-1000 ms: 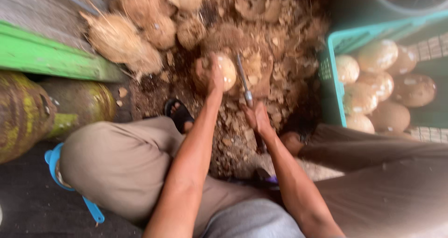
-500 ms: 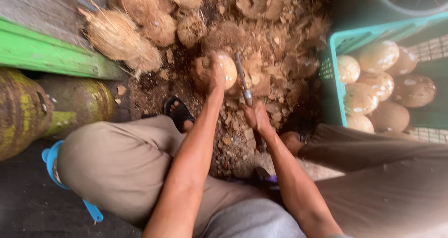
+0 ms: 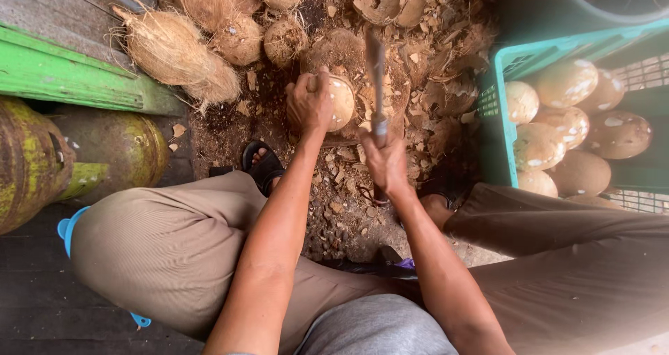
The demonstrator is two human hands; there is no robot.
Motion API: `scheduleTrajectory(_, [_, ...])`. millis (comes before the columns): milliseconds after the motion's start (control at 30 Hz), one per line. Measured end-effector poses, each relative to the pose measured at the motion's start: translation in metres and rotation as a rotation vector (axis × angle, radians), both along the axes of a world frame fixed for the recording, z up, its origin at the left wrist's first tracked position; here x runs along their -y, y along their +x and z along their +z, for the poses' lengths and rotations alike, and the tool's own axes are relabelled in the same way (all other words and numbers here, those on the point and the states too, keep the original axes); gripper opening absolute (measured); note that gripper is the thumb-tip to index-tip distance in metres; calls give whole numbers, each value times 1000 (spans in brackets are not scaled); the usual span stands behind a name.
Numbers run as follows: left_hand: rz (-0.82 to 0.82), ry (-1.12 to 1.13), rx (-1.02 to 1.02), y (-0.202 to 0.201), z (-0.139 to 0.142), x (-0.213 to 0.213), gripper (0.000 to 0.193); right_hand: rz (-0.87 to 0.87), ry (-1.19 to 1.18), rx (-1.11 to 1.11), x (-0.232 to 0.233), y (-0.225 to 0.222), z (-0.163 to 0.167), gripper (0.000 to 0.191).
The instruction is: The person sits on a low seat and husks coconuts, chopping off the fibrous outer husk with a cleaver-like blade. They rotate each coconut between strikes, toss husked coconuts toward a blue pan, and pull new unhusked coconuts from the pile.
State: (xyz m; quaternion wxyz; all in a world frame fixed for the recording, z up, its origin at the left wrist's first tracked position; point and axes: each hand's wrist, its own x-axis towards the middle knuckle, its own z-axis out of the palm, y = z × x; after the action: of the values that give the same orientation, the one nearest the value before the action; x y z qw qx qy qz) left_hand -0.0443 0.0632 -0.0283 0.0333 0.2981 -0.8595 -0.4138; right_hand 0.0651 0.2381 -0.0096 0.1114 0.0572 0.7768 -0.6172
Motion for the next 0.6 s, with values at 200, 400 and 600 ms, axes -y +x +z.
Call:
scheduleTrajectory(200, [-64,-52,-60,3,2,3,54,83,144,126,-15,4,-14,36])
scheduleTrajectory(400, [-105,-62,-12,4,-5,13,57,-32,-76,-121,-16,0,-5,42])
scheduleTrajectory(600, [-159,178,-311,2,-15,12,55,84,-76,315,6,7,0,13])
